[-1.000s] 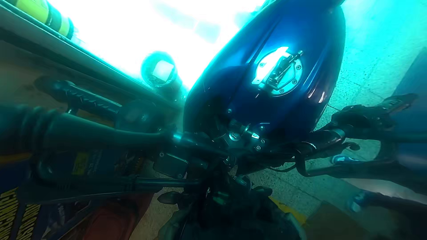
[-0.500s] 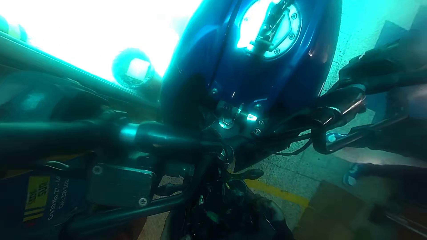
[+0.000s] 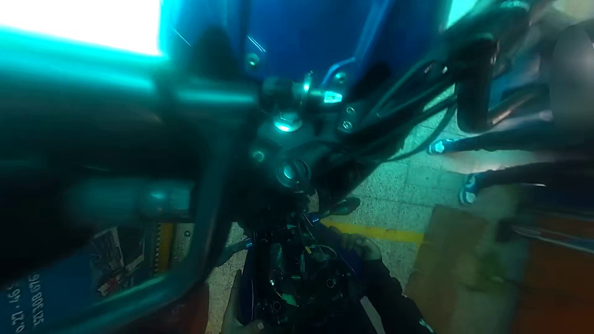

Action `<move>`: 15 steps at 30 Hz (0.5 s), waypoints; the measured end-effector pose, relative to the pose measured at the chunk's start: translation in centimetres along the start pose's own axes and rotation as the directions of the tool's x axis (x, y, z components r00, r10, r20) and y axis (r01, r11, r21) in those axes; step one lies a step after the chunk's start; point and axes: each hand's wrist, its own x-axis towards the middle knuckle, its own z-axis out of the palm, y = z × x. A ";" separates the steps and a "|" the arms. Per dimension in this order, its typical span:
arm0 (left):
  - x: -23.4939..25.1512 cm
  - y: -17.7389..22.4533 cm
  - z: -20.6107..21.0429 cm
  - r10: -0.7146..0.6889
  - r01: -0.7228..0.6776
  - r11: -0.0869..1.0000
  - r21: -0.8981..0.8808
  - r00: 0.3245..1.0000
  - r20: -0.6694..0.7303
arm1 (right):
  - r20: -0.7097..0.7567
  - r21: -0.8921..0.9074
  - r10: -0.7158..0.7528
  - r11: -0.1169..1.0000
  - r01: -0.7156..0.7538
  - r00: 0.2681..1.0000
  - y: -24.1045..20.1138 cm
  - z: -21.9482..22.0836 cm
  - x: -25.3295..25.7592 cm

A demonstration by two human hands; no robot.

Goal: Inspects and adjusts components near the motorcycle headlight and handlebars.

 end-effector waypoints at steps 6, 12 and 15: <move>0.1 0.7 -0.6 0.006 -0.008 0.999 0.048 0.999 0.050 | -0.295 -0.105 0.100 0.985 -0.136 0.950 0.0 1.3 -0.3; 0.0 0.8 0.1 0.009 -0.008 0.995 0.095 1.000 -0.010 | -0.203 -0.514 0.542 0.650 -0.560 0.815 -1.5 1.1 1.4; 0.2 -0.9 0.0 0.014 -0.008 0.991 0.133 0.999 -0.046 | -0.195 -0.541 0.577 0.612 -0.578 0.793 -1.8 1.1 2.2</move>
